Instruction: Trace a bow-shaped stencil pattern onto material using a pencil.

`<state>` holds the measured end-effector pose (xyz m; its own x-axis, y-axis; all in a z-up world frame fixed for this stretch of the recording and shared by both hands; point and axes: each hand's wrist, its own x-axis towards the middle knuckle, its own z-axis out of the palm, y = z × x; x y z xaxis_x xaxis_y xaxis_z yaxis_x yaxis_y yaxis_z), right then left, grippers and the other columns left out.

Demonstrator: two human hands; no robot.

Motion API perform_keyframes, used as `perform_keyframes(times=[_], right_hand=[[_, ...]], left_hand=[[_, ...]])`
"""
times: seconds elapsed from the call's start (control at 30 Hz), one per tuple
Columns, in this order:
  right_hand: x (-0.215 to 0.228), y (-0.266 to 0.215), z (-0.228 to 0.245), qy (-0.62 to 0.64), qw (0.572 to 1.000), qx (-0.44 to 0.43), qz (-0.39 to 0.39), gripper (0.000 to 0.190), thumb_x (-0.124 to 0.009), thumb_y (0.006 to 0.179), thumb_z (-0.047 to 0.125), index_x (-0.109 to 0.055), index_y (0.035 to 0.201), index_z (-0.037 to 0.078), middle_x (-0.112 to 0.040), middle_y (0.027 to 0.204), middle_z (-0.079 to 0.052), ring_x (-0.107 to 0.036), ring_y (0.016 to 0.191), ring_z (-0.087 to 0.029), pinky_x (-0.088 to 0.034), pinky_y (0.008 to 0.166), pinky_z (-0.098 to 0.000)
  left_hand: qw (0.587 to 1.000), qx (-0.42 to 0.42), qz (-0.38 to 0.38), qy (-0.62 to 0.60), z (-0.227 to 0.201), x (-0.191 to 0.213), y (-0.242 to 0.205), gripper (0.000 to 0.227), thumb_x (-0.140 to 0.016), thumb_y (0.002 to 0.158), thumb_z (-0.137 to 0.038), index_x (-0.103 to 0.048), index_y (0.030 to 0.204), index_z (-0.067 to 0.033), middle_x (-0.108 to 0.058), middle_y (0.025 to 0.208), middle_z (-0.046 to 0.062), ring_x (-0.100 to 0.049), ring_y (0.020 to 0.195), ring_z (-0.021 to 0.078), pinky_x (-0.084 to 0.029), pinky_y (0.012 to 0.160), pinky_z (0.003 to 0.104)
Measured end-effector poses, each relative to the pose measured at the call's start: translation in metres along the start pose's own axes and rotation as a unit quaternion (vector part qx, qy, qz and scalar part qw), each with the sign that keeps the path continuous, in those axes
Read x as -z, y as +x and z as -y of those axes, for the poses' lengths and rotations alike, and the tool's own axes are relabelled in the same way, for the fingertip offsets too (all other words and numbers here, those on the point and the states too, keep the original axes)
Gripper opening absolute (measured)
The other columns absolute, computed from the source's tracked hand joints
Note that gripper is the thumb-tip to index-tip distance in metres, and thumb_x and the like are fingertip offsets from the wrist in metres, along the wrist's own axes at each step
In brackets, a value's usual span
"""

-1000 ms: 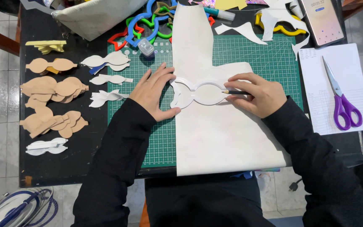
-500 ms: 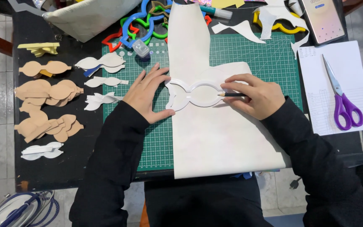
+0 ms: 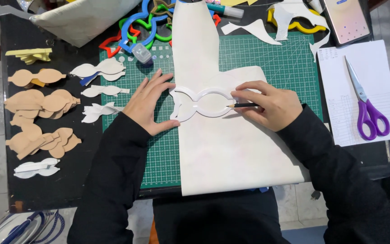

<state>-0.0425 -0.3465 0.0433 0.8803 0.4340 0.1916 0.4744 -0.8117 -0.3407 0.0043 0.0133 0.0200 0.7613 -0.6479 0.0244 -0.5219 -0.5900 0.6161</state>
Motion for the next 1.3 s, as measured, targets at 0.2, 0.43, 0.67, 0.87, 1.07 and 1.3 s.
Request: perform_keyframes(times=[0.2, 0.43, 0.67, 0.87, 1.07, 1.3], right_hand=[[0.0032, 0.0007, 0.0002, 0.007, 1.000, -0.007, 0.016, 0.032, -0.076, 0.094, 0.037, -0.073, 0.125, 0.030, -0.067, 0.126, 0.015, -0.069, 0.062, -0.012, -0.055, 0.058, -0.0235], [0.0036, 0.0027, 0.0001, 0.014, 1.000, -0.007, 0.016, 0.030, -0.077, 0.094, 0.035, -0.074, 0.123, 0.027, -0.069, 0.126, 0.013, -0.069, 0.062, -0.013, -0.055, 0.058, -0.0227], [0.0033, 0.0037, 0.0000, 0.020, 1.000, -0.010, 0.019, 0.031, -0.077, 0.094, 0.033, -0.074, 0.123, 0.026, -0.069, 0.126, 0.013, -0.070, 0.063, -0.014, -0.055, 0.058, -0.0247], [0.0030, 0.0040, 0.0007, 0.029, 0.999, -0.018, 0.018, 0.030, -0.078, 0.094, 0.034, -0.075, 0.122, 0.026, -0.069, 0.126, 0.012, -0.069, 0.063, -0.015, -0.056, 0.058, -0.0252], [-0.0001, 0.0030, -0.0020, 0.025, 0.999, -0.022, 0.019, 0.030, -0.077, 0.094, 0.035, -0.074, 0.123, 0.027, -0.068, 0.126, 0.013, -0.069, 0.064, -0.015, -0.056, 0.059, -0.0255], [-0.0023, 0.0015, -0.0030, 0.037, 0.999, -0.022, 0.002, 0.031, -0.078, 0.094, 0.034, -0.074, 0.124, 0.025, -0.069, 0.124, 0.011, -0.069, 0.063, -0.015, -0.055, 0.057, -0.0250]], left_hand=[[1.000, 0.002, -0.002, 0.003, -0.0019, 0.0007, 0.0008, 0.089, -0.083, 0.077, -0.057, -0.046, 0.144, -0.0121, -0.036, 0.160, 0.012, -0.018, 0.155, 0.0354, -0.015, 0.123, 0.059], [1.000, 0.002, -0.003, 0.023, -0.0049, 0.0014, 0.0010, 0.089, -0.081, 0.078, -0.058, -0.046, 0.145, -0.0113, -0.033, 0.162, 0.014, -0.017, 0.155, 0.0365, -0.015, 0.123, 0.058], [0.999, 0.000, -0.009, 0.038, -0.0032, -0.0002, -0.0007, 0.087, -0.077, 0.081, -0.062, -0.045, 0.147, -0.0154, -0.026, 0.164, 0.014, -0.012, 0.155, 0.0388, -0.016, 0.123, 0.059], [0.997, -0.005, -0.013, 0.070, -0.0085, 0.0042, -0.0035, 0.083, -0.075, 0.084, -0.061, -0.045, 0.147, -0.0164, -0.020, 0.165, 0.017, -0.009, 0.155, 0.0409, -0.017, 0.121, 0.062], [0.994, -0.019, -0.039, 0.104, -0.0068, 0.0001, -0.0052, 0.081, -0.070, 0.086, -0.067, -0.048, 0.146, -0.0168, -0.017, 0.167, 0.017, -0.009, 0.156, 0.0388, -0.016, 0.121, 0.063], [0.990, -0.037, -0.057, 0.121, -0.0042, -0.0032, -0.0051, 0.081, -0.070, 0.087, -0.067, -0.049, 0.146, -0.0153, -0.019, 0.167, 0.017, -0.010, 0.156, 0.0375, -0.017, 0.121, 0.062]])
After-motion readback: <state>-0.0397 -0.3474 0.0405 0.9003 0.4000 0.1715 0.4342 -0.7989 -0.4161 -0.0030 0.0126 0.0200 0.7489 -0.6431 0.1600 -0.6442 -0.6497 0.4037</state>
